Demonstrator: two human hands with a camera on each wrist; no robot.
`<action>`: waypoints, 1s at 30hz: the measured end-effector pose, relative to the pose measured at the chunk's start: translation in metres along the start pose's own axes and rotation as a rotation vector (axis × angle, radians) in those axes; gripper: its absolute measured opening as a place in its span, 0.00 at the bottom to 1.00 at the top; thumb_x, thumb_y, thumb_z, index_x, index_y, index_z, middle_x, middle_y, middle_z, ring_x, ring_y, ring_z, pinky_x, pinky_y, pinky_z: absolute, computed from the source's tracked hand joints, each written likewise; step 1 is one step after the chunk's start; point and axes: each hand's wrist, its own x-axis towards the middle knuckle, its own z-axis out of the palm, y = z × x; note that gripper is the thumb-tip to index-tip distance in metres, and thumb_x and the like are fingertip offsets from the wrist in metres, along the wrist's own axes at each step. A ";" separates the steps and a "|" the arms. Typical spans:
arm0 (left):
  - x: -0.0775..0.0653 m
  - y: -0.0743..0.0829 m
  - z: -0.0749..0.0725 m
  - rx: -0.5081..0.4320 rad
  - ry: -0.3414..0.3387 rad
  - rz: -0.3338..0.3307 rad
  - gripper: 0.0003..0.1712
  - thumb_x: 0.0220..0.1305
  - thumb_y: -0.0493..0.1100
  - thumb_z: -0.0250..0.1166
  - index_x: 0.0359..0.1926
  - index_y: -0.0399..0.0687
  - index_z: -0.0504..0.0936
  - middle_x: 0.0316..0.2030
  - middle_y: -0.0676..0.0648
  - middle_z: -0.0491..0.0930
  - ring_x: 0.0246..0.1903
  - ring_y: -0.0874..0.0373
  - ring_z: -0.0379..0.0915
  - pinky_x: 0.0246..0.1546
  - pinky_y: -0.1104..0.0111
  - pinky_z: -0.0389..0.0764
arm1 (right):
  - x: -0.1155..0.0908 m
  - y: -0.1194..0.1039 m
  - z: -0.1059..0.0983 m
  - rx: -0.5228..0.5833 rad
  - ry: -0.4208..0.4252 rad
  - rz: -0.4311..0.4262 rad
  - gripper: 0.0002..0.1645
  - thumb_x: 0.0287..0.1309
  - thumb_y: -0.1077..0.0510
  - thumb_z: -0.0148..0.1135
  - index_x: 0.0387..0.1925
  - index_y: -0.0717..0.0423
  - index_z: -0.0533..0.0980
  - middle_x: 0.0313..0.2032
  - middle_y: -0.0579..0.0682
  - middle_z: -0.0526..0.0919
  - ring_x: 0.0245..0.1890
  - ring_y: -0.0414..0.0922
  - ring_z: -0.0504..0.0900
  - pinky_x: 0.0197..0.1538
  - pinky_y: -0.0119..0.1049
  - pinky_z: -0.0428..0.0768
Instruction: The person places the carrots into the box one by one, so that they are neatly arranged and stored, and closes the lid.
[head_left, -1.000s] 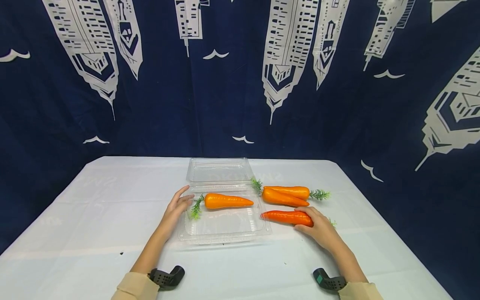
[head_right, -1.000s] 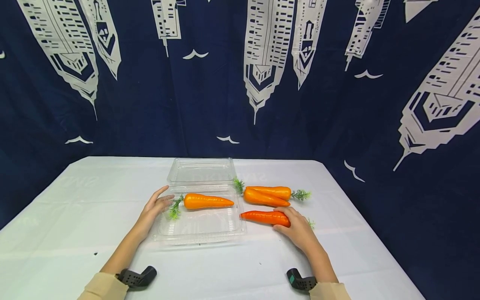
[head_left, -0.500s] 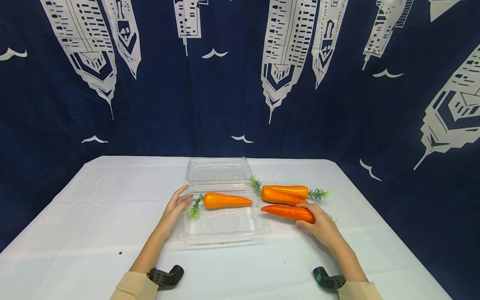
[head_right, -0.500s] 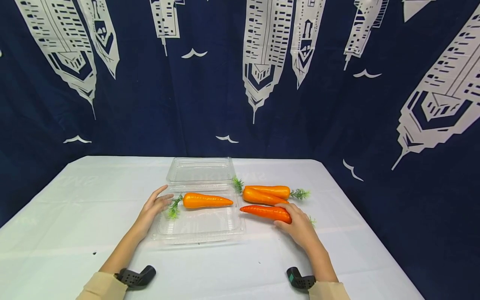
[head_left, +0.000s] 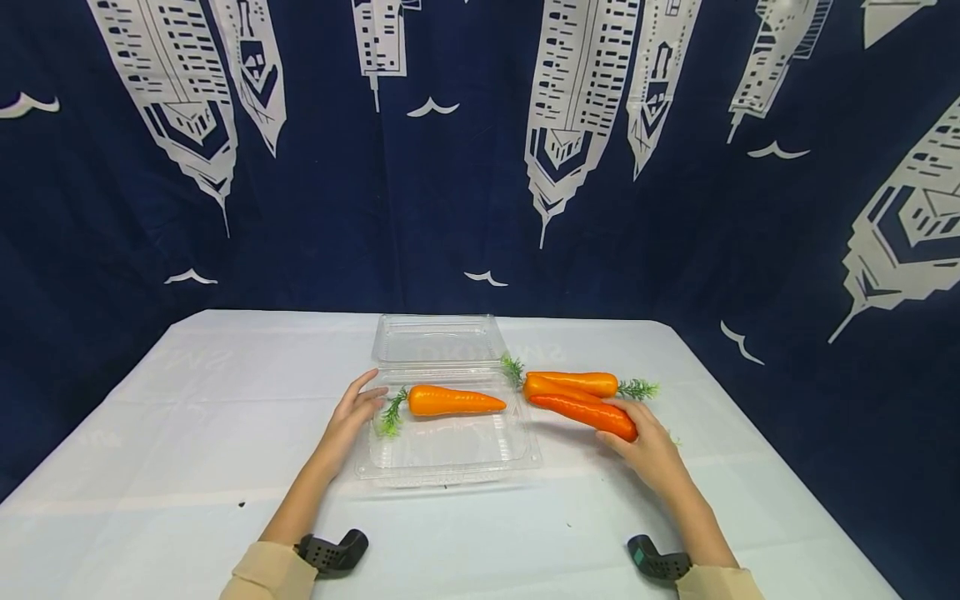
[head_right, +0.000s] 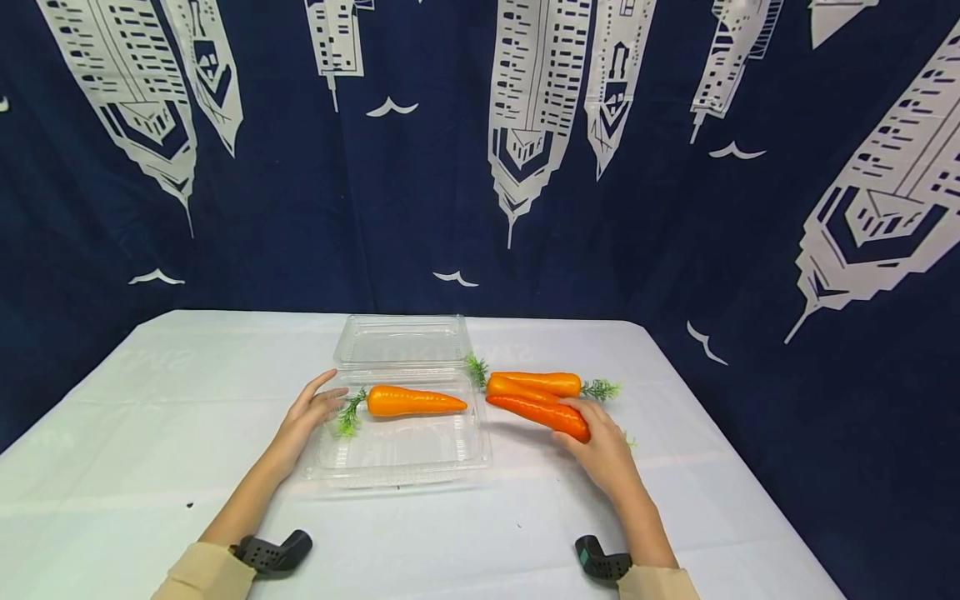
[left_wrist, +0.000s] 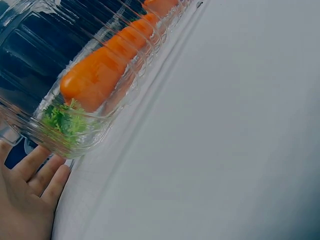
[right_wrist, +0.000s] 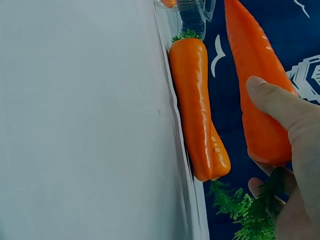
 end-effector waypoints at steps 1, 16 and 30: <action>0.000 0.000 0.000 0.002 -0.001 0.002 0.31 0.66 0.44 0.48 0.68 0.56 0.52 0.63 0.38 0.63 0.64 0.45 0.57 0.65 0.50 0.54 | 0.000 -0.001 0.000 0.009 0.008 -0.003 0.31 0.50 0.51 0.66 0.56 0.52 0.67 0.56 0.57 0.69 0.51 0.56 0.70 0.53 0.58 0.68; 0.001 0.000 0.001 0.002 0.003 -0.001 0.31 0.66 0.44 0.48 0.68 0.58 0.52 0.63 0.39 0.64 0.64 0.45 0.57 0.64 0.51 0.55 | -0.002 -0.018 0.001 0.038 0.006 -0.075 0.30 0.50 0.54 0.65 0.55 0.53 0.68 0.57 0.59 0.67 0.56 0.58 0.67 0.56 0.60 0.65; 0.000 0.001 0.002 0.001 -0.003 0.003 0.31 0.66 0.44 0.49 0.68 0.56 0.52 0.63 0.38 0.63 0.64 0.45 0.57 0.64 0.51 0.55 | -0.004 -0.028 0.010 0.054 0.012 -0.134 0.29 0.48 0.52 0.67 0.53 0.53 0.70 0.52 0.55 0.73 0.51 0.53 0.71 0.53 0.56 0.69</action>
